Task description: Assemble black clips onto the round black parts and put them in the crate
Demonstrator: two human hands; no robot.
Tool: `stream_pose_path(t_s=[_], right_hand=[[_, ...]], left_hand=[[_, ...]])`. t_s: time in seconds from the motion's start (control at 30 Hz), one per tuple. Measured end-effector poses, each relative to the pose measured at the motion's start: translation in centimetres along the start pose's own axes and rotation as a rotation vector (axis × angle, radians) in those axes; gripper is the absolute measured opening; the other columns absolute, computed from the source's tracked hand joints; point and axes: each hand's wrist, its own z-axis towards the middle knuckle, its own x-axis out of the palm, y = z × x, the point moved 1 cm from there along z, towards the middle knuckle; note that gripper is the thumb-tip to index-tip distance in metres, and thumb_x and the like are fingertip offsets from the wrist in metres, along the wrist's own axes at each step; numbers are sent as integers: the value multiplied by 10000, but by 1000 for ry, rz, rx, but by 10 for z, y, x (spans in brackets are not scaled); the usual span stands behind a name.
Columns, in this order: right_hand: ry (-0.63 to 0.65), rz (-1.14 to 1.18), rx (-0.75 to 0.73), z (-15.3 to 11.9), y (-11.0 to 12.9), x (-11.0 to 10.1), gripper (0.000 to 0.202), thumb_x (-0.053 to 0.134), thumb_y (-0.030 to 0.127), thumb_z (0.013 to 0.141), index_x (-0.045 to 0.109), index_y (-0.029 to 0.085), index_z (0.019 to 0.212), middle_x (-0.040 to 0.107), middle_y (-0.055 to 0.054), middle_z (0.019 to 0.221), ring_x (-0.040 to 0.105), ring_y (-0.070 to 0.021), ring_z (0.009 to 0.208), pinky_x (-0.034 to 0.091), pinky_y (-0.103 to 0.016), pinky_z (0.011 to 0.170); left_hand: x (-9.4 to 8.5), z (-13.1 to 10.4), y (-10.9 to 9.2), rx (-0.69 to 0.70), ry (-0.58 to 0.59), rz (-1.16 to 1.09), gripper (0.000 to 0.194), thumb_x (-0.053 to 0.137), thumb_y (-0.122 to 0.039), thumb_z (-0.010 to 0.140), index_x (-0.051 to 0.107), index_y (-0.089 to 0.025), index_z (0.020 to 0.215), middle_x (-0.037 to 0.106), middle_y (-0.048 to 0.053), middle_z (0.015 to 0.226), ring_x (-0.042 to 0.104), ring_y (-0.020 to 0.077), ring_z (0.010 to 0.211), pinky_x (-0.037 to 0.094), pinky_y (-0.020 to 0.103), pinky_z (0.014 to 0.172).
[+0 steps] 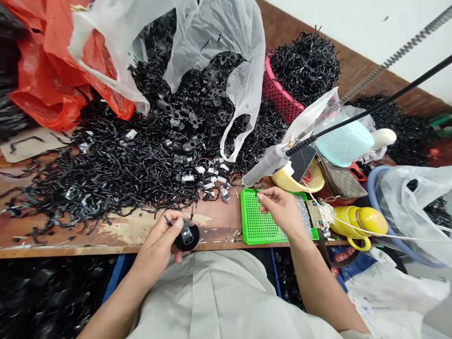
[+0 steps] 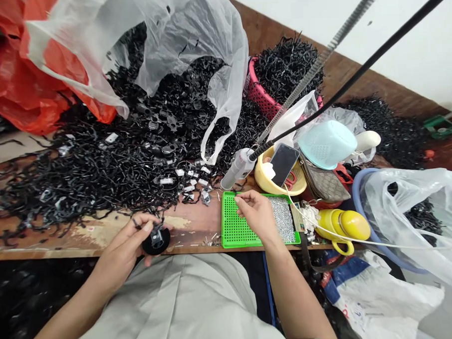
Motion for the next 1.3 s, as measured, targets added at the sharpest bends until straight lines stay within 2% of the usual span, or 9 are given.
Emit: stream_pose_path(t_s=[0.13, 0.2, 0.27, 0.33, 0.4, 0.5, 0.57, 0.83, 1.3], right_hand=[[257, 536, 225, -33, 20, 39, 275, 782, 389, 712, 637, 182, 821, 686, -8, 679, 571, -100, 471, 488, -232, 453], [377, 669, 301, -40, 29, 62, 285, 792, 387, 702, 629, 183, 815, 693, -4, 694, 560, -85, 458, 484, -216, 444], [443, 707, 322, -43, 34, 81, 294, 779, 406, 715, 624, 186, 833, 691, -1, 703, 559, -82, 468, 493, -217, 460], [464, 609, 237, -42, 37, 92, 282, 755, 423, 741, 629, 191, 842, 673, 5, 689, 563, -94, 494, 496, -230, 490], [449, 366, 16, -38, 41, 97, 226, 722, 408, 783, 652, 198, 829, 662, -4, 705, 588, -121, 587, 506, -261, 579], [321, -37, -351, -31, 47, 101, 160, 625, 347, 873, 683, 207, 822, 662, -39, 793, 591, -163, 771, 479, -300, 748], [239, -141, -464, -27, 52, 104, 173, 574, 318, 910, 681, 205, 834, 656, -44, 809, 579, -165, 799, 454, -295, 773], [339, -113, -492, -36, 62, 133, 211, 572, 325, 923, 657, 190, 785, 639, -6, 748, 560, -126, 704, 429, -245, 697], [299, -115, -505, -42, 61, 135, 237, 566, 306, 931, 611, 185, 732, 586, 22, 663, 514, -108, 637, 402, -233, 643]], left_hand=[[24, -1, -4, 131, 121, 74, 289, 554, -472, 865, 569, -220, 1004, 611, 92, 1167, 597, 159, 744, 476, 208, 440], [31, -2, -5, 189, 139, 122, 282, 535, -464, 882, 596, -220, 1007, 614, 83, 1128, 591, 155, 754, 494, 210, 473], [30, -3, -5, 195, 106, 132, 266, 532, -454, 886, 603, -221, 993, 616, 51, 958, 575, 137, 681, 479, 202, 454], [24, -3, -4, 134, 74, 49, 242, 542, -442, 877, 583, -220, 961, 572, 8, 786, 539, 114, 557, 432, 193, 387], [14, -3, -1, 45, 59, -99, 223, 540, -427, 870, 543, -222, 956, 546, -18, 707, 530, 112, 480, 398, 194, 339], [-1, -3, 4, -14, -41, -273, 207, 550, -388, 859, 488, -223, 968, 578, -19, 733, 577, 129, 496, 438, 210, 352], [-8, -2, 6, 7, -134, -305, 217, 580, -366, 841, 479, -222, 968, 584, -17, 771, 587, 127, 533, 471, 217, 371], [-16, -3, 9, 53, -198, -205, 222, 586, -390, 834, 528, -222, 967, 536, -22, 785, 569, 115, 515, 449, 209, 303], [-12, -5, 10, 30, -188, -174, 188, 539, -402, 863, 496, -248, 962, 546, -54, 637, 535, 115, 387, 376, 193, 277]])
